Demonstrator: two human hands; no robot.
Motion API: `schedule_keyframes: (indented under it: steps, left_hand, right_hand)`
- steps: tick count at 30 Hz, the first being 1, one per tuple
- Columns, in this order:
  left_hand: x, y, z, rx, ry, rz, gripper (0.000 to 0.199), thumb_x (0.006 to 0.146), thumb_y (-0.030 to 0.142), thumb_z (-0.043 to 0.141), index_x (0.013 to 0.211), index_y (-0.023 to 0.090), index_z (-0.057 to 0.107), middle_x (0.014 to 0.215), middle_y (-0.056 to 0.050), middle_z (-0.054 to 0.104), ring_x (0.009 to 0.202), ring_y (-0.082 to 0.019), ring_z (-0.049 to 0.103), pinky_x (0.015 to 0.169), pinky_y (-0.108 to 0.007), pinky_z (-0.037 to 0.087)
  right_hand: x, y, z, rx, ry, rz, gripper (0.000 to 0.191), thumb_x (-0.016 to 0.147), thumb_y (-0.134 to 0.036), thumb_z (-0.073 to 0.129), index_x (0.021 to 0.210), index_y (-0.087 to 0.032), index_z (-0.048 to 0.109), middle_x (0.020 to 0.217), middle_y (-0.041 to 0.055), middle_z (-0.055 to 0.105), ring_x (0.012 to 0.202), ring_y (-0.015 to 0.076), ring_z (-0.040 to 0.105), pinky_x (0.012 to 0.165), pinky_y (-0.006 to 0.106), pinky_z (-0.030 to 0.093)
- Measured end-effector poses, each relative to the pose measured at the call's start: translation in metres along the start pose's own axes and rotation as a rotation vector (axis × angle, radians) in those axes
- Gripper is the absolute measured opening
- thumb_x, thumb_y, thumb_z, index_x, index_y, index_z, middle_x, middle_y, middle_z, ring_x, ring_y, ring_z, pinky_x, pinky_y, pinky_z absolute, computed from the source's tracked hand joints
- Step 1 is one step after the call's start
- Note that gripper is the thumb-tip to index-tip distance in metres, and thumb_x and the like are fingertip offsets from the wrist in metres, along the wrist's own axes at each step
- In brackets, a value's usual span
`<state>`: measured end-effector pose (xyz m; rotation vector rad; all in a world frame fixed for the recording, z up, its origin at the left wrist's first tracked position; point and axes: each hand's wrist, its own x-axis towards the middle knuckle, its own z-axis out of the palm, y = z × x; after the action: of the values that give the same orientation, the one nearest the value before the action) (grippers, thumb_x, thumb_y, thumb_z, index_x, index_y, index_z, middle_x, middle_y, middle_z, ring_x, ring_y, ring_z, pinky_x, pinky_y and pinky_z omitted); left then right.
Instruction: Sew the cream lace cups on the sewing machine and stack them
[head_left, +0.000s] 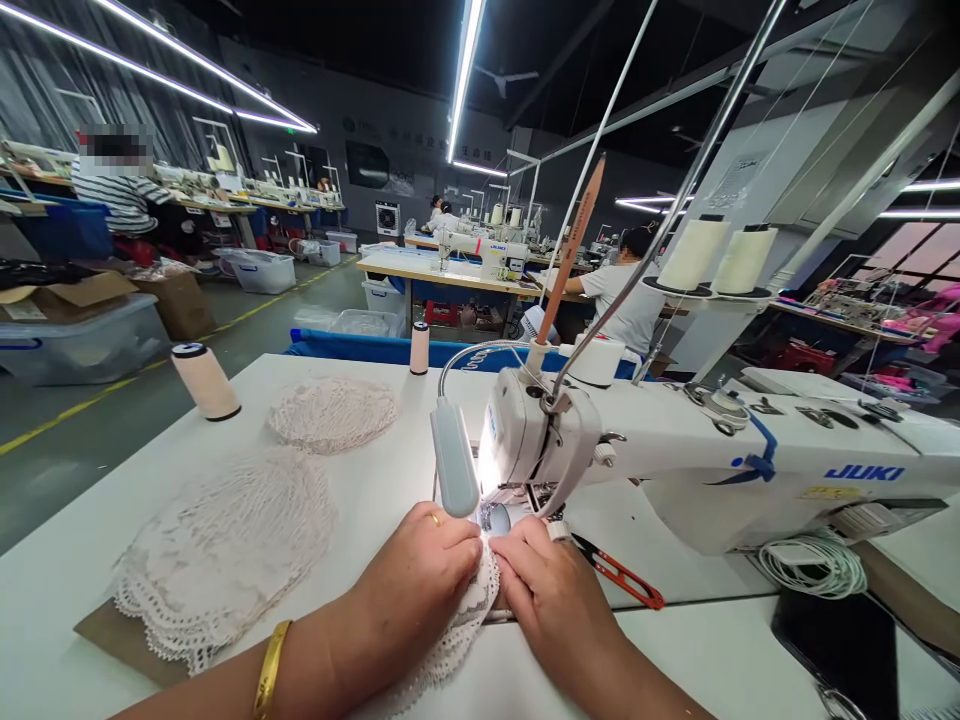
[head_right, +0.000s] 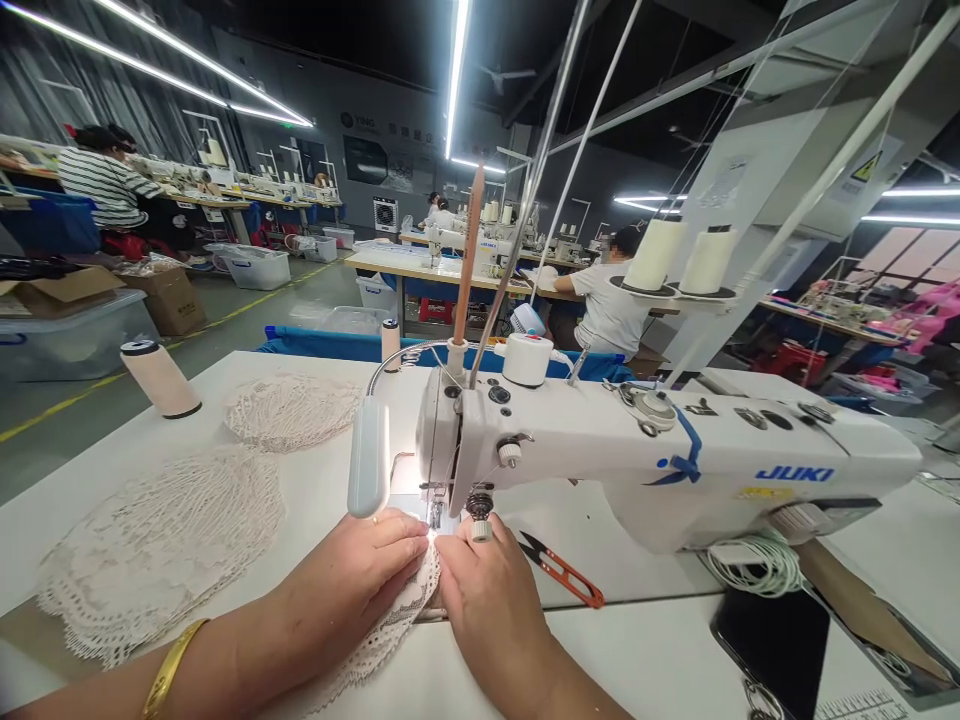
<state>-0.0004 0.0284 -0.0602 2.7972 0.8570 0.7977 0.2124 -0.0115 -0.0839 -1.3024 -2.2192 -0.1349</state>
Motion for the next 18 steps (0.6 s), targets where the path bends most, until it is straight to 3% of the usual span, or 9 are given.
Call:
schedule_keyframes:
  steps: [5, 13, 18]
  left_hand:
    - [0.0027, -0.0031, 0.0007, 0.02, 0.005, -0.008, 0.032, 0.105, 0.006, 0.044, 0.081, 0.019, 0.062, 0.089, -0.005, 0.074, 0.08, -0.021, 0.069, 0.067, -0.032, 0.044]
    - [0.0048, -0.0032, 0.0032, 0.086, 0.065, 0.019, 0.031, 0.096, 0.001, 0.048, 0.079, 0.018, 0.066, 0.104, -0.008, 0.082, 0.084, -0.024, 0.073, 0.067, -0.035, 0.041]
    - [0.0055, -0.0016, 0.0013, 0.111, 0.056, 0.013, 0.031, 0.095, 0.0, 0.047, 0.078, 0.019, 0.065, 0.098, -0.007, 0.081, 0.084, -0.024, 0.073, 0.067, -0.035, 0.039]
  right_hand:
    - [0.0033, 0.0007, -0.0008, -0.044, 0.043, -0.025, 0.037, 0.105, -0.007, 0.04, 0.106, -0.024, 0.072, 0.081, 0.0048, 0.069, 0.061, 0.022, 0.057, 0.063, 0.036, 0.041]
    - [0.0036, -0.0001, 0.0003, -0.059, 0.047, -0.009, 0.036, 0.104, -0.007, 0.04, 0.106, -0.023, 0.072, 0.083, 0.0056, 0.071, 0.058, 0.0221, 0.06, 0.062, 0.036, 0.043]
    - [0.0042, -0.0011, -0.0007, -0.048, 0.045, -0.001, 0.035, 0.106, -0.009, 0.041, 0.108, -0.024, 0.073, 0.082, 0.0047, 0.069, 0.056, 0.0213, 0.057, 0.062, 0.036, 0.043]
